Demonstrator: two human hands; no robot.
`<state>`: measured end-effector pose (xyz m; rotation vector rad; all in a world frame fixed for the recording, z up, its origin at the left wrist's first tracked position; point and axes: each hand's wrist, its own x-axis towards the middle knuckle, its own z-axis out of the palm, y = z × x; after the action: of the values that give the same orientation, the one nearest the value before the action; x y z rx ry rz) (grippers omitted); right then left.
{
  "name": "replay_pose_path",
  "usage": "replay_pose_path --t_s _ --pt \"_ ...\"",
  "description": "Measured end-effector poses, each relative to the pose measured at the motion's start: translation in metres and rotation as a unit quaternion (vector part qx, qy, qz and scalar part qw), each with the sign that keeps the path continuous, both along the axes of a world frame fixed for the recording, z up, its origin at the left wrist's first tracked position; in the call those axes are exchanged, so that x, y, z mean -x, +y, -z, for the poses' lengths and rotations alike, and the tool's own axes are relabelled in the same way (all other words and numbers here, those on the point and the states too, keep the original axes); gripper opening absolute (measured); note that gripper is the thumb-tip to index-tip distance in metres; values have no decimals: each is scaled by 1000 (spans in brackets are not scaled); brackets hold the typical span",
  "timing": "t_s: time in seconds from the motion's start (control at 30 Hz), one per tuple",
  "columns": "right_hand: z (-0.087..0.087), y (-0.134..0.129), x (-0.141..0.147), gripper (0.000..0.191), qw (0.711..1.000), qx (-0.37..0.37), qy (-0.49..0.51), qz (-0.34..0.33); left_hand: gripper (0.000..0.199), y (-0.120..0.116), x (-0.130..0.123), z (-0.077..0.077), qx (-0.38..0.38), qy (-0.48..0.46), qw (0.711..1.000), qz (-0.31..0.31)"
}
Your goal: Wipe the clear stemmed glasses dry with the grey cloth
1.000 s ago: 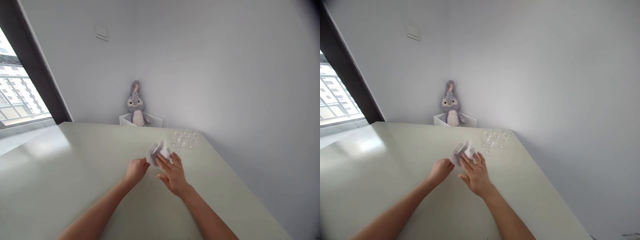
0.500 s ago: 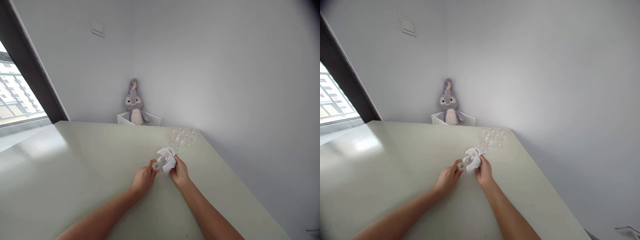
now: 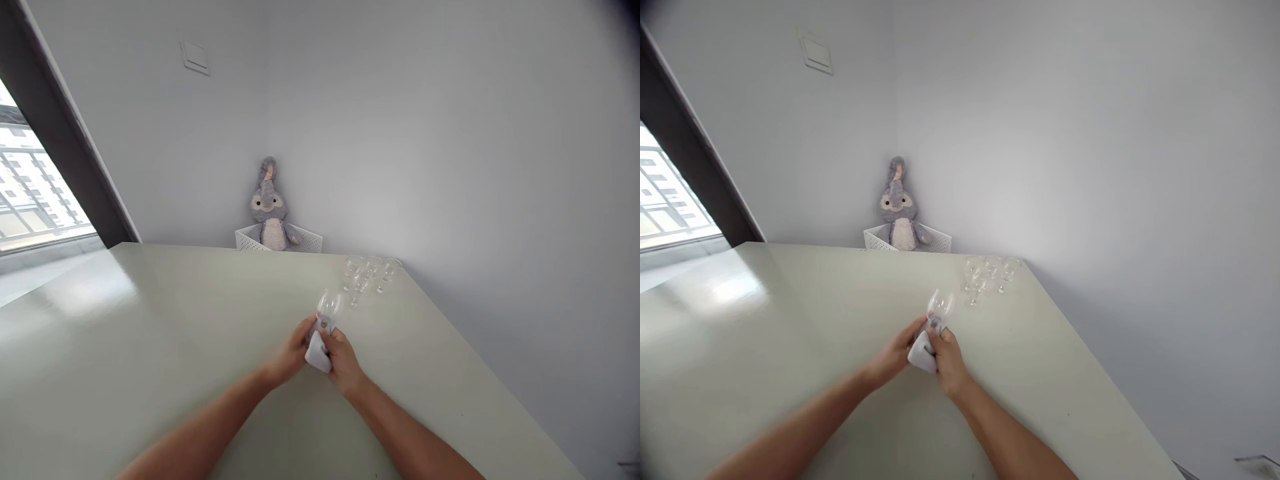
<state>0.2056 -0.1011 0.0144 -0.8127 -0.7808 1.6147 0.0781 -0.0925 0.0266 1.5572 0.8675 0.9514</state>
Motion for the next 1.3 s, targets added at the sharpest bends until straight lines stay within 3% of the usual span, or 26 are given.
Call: replay_pose_path --t_s 0.1,0.2,0.27,0.33,0.37,0.4,0.47,0.57,0.63,0.7,0.8,0.9,1.0,1.1,1.2,1.3 --pt "-10 1 -15 28 992 30 5 -125 56 7 11 -11 130 -154 977 71" --pt "-16 0 -20 31 963 43 -7 -265 60 10 18 -16 158 -222 960 66" --pt "-15 1 -20 33 963 28 -65 -259 56 10 18 -18 156 -226 961 32" --pt "-13 2 -17 30 965 -37 -199 -169 51 10 17 -19 162 -226 960 -25" --pt "-11 2 -16 27 947 -88 -288 -109 50 11 16 -18 171 -231 956 -53" --pt "-10 1 -14 24 912 -148 -378 -52 50 12 15 -18 181 -243 950 -81" --pt "-8 -2 -11 21 805 -270 -528 20 47 15 14 -16 200 -281 929 -131" --pt "-8 -9 -6 34 651 -413 -635 44 41 21 16 -11 218 -334 896 -197" --pt "-7 -12 -3 42 585 -464 -663 60 36 25 20 -9 240 -348 879 -222" --pt "-4 -14 -1 46 550 -485 -675 82 29 29 27 -9 260 -360 865 -235" --pt "1 -15 1 43 544 -483 -683 61 19 38 40 -15 259 -418 830 -261" --pt "-2 -17 -1 39 547 -471 -691 32 19 45 50 -24 167 -466 817 -296" --pt "-16 -18 -6 34 554 -436 -700 109 33 40 48 -32 29 -419 855 -303" --pt "-27 -15 -10 32 570 -398 -696 182 52 21 29 -32 -34 -331 915 -227" --pt "-29 -11 -10 28 592 -364 -701 161 61 -2 5 -25 -38 -265 959 -94" --pt "-24 -8 -17 18 657 -316 -675 111 67 -15 -6 -18 -60 -187 980 -16"
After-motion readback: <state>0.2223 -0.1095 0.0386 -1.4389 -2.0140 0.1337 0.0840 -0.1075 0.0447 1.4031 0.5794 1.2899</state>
